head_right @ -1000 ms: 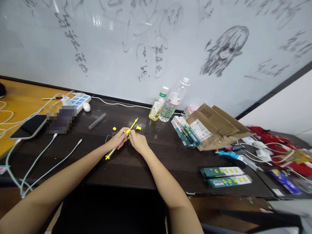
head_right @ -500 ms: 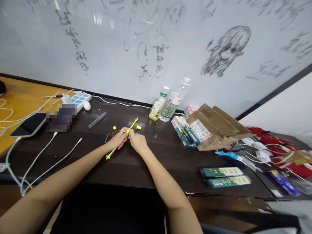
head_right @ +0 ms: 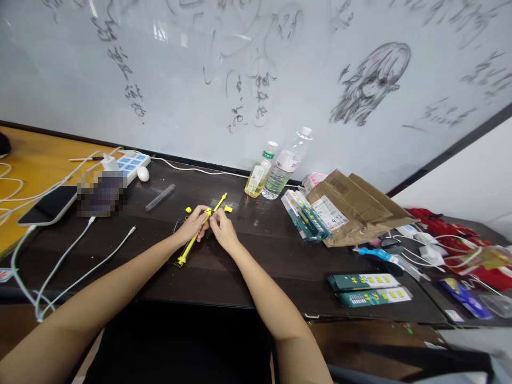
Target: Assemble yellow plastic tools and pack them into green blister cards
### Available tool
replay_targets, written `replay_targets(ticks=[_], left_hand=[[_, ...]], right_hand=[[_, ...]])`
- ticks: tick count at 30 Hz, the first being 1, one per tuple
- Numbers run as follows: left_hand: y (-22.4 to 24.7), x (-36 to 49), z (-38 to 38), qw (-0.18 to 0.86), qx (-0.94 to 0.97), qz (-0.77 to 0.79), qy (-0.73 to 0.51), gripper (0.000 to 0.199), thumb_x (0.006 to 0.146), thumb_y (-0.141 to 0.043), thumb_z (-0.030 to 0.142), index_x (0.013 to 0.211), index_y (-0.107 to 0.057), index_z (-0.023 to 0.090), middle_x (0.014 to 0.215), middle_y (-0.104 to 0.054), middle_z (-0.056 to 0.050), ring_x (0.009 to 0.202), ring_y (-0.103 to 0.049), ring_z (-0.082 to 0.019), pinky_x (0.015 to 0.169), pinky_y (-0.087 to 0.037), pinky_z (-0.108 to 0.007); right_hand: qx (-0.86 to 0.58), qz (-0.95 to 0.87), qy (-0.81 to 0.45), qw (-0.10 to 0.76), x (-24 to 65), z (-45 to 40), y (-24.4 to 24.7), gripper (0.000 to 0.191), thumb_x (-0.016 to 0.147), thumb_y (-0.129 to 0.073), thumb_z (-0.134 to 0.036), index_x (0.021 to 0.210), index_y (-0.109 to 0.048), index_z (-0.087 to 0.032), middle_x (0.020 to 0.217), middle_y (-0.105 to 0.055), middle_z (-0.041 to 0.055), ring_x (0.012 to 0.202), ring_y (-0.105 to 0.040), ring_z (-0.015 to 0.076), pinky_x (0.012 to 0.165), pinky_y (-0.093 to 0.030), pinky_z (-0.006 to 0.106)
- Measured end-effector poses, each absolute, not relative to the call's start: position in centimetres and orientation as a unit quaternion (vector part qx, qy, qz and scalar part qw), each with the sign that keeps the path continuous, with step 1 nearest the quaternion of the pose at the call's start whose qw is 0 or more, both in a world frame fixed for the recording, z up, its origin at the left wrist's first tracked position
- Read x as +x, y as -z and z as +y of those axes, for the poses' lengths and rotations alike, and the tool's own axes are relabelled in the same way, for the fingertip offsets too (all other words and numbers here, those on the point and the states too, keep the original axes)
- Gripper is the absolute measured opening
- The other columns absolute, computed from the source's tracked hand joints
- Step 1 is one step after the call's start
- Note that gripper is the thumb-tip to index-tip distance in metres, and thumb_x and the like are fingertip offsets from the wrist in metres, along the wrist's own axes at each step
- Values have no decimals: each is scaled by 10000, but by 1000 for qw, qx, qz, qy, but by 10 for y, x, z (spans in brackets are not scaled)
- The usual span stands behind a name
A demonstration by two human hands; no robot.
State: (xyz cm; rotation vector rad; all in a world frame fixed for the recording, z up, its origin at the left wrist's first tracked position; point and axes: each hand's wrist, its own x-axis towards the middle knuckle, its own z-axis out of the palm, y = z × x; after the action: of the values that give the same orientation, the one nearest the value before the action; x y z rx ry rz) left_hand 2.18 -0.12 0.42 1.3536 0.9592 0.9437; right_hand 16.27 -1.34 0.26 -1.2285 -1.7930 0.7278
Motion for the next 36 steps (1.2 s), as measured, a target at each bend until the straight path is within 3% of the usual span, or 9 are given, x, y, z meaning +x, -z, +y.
replay_targets(ticks=[5,10,18,24,31,36], left_hand=[[-4,29,-5,616,539,379,-432,244,908,-418,394,1085,-393,227,504,-428,120,265,-376,-46,297,-285,-123],[-9,31,-7,675,453,374,-447,225,888,-448,359,1058,-425,213,491,-410,115,264,-319,-31,300,-255,-121],[-10,27,-1,774,377,313,-400,210,852,-515,342,993,-484,190,503,-397,106,261,-267,-5,274,-177,-100],[-16,24,2,862,258,258,-351,180,914,-405,284,815,-480,153,482,-354,101,238,-212,6,238,-146,-98],[-18,20,2,916,168,182,-315,296,966,-281,268,823,-503,136,452,-302,97,216,-185,-2,207,-77,-95],[-21,16,-2,934,136,139,-300,300,972,-307,317,832,-506,143,444,-296,94,213,-162,3,203,-82,-88]], right_hand=[[-480,-650,-374,454,155,-10,7,203,875,-409,-397,760,-397,-230,616,-508,-49,499,-505,104,449,-425,198],[-454,-644,-406,464,154,-9,7,218,863,-433,-407,750,-390,-225,648,-514,-46,515,-525,100,515,-483,231],[-414,-661,-390,490,160,-4,3,259,825,-472,-433,710,-422,-206,658,-464,-35,601,-472,111,571,-439,245],[-400,-628,-457,487,163,-2,1,314,782,-533,-489,709,-401,-214,628,-450,-52,542,-461,100,523,-434,246],[-401,-600,-506,473,163,-5,-3,335,768,-569,-515,761,-436,-208,618,-486,-57,507,-480,89,483,-441,230],[-381,-612,-503,478,166,-6,-8,331,794,-562,-519,785,-470,-202,612,-493,-56,515,-495,88,501,-477,237]])
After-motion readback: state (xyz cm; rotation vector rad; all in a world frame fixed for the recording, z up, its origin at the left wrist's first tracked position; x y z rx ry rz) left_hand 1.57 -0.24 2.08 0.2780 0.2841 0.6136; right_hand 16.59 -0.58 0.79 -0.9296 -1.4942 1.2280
